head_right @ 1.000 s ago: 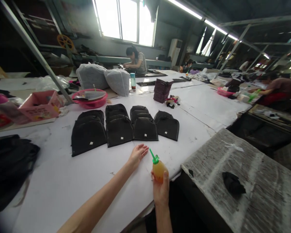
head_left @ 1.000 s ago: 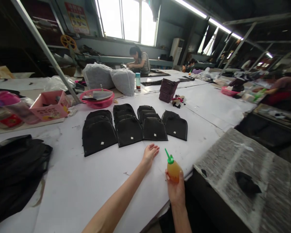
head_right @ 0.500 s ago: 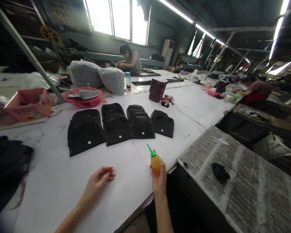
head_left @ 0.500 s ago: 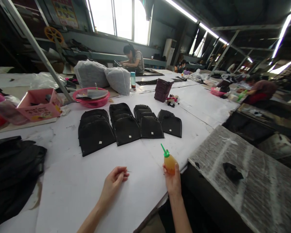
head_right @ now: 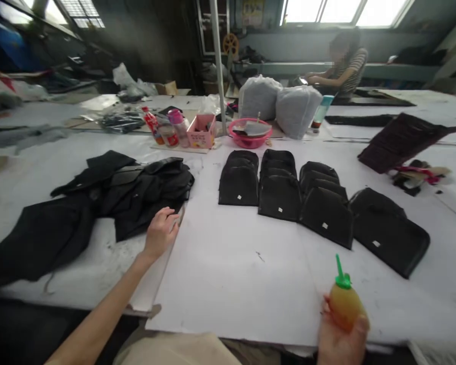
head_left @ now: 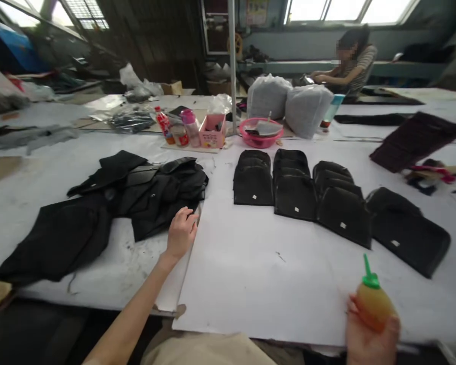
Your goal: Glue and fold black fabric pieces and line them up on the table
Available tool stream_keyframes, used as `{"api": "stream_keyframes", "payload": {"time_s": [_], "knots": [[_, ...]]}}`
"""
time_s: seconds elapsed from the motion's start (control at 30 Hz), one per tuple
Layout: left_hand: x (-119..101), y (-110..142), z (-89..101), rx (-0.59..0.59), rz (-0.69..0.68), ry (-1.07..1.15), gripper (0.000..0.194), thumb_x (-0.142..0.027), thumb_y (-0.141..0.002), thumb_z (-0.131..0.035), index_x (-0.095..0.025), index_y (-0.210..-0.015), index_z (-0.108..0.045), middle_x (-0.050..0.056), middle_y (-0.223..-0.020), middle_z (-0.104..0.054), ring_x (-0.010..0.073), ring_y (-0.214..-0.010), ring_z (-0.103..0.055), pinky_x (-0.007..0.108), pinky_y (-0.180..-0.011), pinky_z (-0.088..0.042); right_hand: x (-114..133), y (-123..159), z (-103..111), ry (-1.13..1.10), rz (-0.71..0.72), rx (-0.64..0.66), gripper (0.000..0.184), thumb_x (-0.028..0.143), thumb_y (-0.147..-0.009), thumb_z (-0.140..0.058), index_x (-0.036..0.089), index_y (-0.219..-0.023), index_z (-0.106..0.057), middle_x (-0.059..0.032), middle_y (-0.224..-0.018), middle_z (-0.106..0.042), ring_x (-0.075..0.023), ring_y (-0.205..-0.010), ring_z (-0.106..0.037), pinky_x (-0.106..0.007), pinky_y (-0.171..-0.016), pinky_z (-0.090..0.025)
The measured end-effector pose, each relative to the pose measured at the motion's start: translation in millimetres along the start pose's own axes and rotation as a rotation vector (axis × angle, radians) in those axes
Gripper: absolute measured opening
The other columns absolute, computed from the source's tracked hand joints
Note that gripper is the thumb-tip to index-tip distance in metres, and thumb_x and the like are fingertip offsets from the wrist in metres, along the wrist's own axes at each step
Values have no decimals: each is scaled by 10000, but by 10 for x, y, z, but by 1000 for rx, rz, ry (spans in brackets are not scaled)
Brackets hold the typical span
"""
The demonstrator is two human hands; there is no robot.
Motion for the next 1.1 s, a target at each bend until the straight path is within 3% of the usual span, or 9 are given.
{"api": "stream_keyframes", "payload": {"time_s": [0.2, 0.4, 0.5, 0.6, 0.77, 0.87, 0.97, 1.03, 1.1], "knots": [[343, 58, -26, 8, 113, -83, 269, -275, -887, -569, -199, -1115, -690, 148, -1213, -623, 325, -1241, -536, 516, -1064, -448, 7, -37, -45, 62, 25, 47, 395, 467, -536, -883, 250, -847, -769, -34, -991, -716, -198, -804, -598, -345, -567, -459], [122, 59, -28, -41, -5, -39, 322, -325, -956, -459, -149, -1107, -682, 180, -1201, -631, 360, -1234, -554, 535, -1015, -477, -36, 109, -37, 35, -108, -33, 455, 500, -550, -899, 225, -861, -711, 38, -831, -712, -131, -726, -633, -250, -604, -519], [-106, 51, -193, -75, -117, 140, 299, -378, -958, -470, -217, -1116, -668, 134, -1194, -646, 362, -1237, -565, 583, -1061, -447, -15, 180, -33, 0, -89, -56, 431, 477, -629, -876, 172, -882, -707, -8, -800, -730, -158, -697, -672, -252, -574, -522], [-458, 45, -518, -32, -251, 330, 269, -378, -949, -498, -271, -1144, -649, 91, -1233, -645, 342, -1219, -590, 579, -1042, -475, -9, 182, -59, -51, -77, -49, 449, 485, -657, -869, 168, -935, -713, -24, -811, -748, -166, -673, -686, -248, -544, -528], [-1526, 8, -960, 224, -398, 634, 244, -383, -920, -560, -271, -1074, -712, 82, -1132, -697, 312, -1123, -659, 487, -950, -546, 29, 64, -106, -160, -105, -22, 419, 496, -676, -867, 189, -921, -723, -23, -801, -749, -167, -682, -688, -233, -507, -516], [-2365, -53, -1251, 622, -202, 939, 257, -418, -883, -644, -242, -1053, -721, 85, -1044, -718, 256, -904, -718, 380, -768, -593, 68, -121, -118, -229, -104, -17, 429, 512, -691, -855, 196, -952, -729, -13, -838, -748, -156, -707, -686, -223, -518, -512], [-3255, -2, -1575, 1088, 265, 1362, 423, -370, -833, -757, -158, -1182, -644, 118, -992, -731, 209, -722, -723, 296, -597, -581, 68, -295, -103, -272, -103, -27, 455, 510, -679, -864, 183, -966, -730, -20, -839, -746, -155, -701, -683, -221, -525, -506], [-3722, -13, -1762, 1195, 652, 1560, 356, -209, -854, -741, -118, -1174, -616, 140, -1010, -733, 171, -676, -720, 245, -567, -573, 47, -353, -80, -290, -109, -40, 458, 510, -680, -864, 179, -966, -729, -28, -827, -746, -163, -691, -682, -232, -526, -505], [-4028, -50, -1957, 1156, 1031, 1666, 153, -66, -873, -662, -70, -1021, -625, 150, -945, -734, 143, -622, -705, 207, -530, -564, 23, -362, -56, -295, -115, -48, 451, 517, -695, -853, 181, -969, -728, -35, -826, -746, -174, -685, -681, -246, -521, -502]]}}
Point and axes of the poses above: each hand's wrist, its own y-axis away from the middle knuckle, its own z-axis out of the back of the hand, x = y × z, the point moved 8 cm from there along -y, towards the middle knuckle
